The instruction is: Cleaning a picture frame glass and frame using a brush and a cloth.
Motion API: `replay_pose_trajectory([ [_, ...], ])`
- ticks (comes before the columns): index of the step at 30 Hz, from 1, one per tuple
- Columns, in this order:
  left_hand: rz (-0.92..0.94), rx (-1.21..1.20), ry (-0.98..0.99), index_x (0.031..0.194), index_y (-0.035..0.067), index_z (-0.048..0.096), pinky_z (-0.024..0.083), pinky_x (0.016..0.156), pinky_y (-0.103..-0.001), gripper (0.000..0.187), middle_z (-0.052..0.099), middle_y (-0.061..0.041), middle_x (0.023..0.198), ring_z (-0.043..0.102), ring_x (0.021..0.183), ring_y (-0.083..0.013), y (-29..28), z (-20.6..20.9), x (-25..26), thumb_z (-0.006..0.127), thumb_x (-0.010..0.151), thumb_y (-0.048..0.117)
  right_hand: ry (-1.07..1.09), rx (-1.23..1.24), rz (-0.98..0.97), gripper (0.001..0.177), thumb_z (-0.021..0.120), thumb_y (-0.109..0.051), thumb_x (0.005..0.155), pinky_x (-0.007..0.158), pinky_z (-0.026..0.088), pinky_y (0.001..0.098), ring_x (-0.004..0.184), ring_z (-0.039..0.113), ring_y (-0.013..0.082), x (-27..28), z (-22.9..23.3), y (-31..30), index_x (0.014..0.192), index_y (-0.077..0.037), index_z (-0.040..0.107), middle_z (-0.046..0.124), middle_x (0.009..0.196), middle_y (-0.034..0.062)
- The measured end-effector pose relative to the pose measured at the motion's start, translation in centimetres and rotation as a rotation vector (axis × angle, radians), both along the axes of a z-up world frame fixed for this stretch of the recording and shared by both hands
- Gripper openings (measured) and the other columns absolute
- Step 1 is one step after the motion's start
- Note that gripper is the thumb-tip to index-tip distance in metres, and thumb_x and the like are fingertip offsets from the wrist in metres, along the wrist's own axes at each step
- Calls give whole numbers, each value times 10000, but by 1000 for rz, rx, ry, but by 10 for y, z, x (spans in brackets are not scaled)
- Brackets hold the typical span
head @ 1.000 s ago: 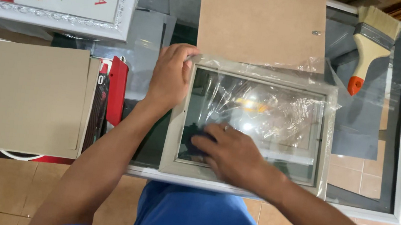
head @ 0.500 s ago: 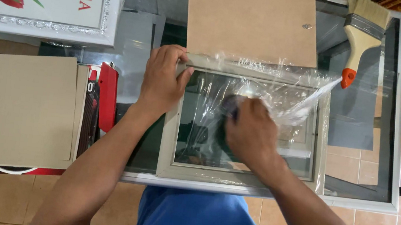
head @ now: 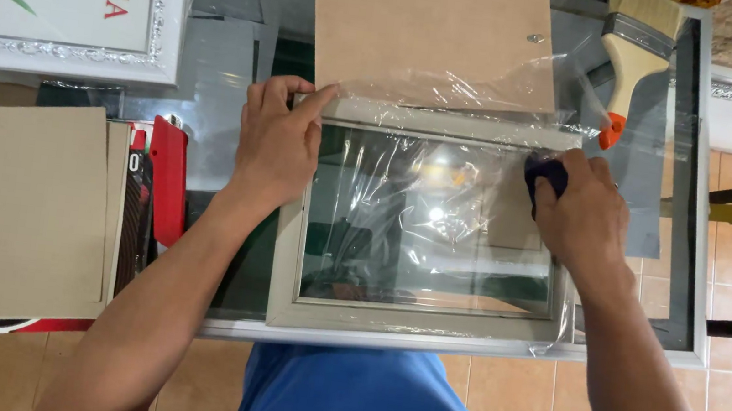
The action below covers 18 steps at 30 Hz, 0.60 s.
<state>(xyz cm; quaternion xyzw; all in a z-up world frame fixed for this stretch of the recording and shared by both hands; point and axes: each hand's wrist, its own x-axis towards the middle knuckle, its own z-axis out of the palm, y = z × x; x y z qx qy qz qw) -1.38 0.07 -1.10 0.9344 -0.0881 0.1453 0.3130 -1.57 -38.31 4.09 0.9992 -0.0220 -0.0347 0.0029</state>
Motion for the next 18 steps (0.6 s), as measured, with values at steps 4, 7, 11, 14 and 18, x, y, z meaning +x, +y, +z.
replay_pose_trajectory([
  [4,11,-17,-30,1374,241,669,386,998,-455,396,478,-31,1230,437,1200,-305,-2,-2,0,574,1020,92,72,-44,187,380,680,-297,938,913,560,519,1098,681,427,-33,25,-3,1308,-209,672,632,1214,115],
  [7,29,-27,-31,1353,233,671,381,995,-453,364,470,-29,1218,431,1190,-297,-3,-3,-1,579,1022,114,193,-3,452,376,698,-125,821,973,542,515,1150,634,426,-74,34,-21,1189,-205,705,666,1198,123],
  [11,48,-47,-63,1292,167,681,398,957,-442,370,500,-84,1193,445,1121,-307,-7,13,-4,577,963,34,313,252,514,461,708,-39,682,973,531,436,1126,626,308,-99,25,-28,1080,-261,774,656,1225,8],
  [14,59,-44,-68,1273,164,685,403,950,-442,353,505,-90,1196,445,1120,-314,-5,6,-3,581,956,49,316,356,622,477,699,-11,680,958,516,463,1101,606,335,-87,21,29,1084,-252,778,645,1225,31],
  [18,46,-12,-48,1319,245,660,394,983,-418,348,461,-19,1207,421,1164,-274,-3,-4,0,552,1007,136,302,466,897,508,716,-31,723,944,497,560,1024,612,479,-73,33,143,1195,-215,681,607,1242,129],
])
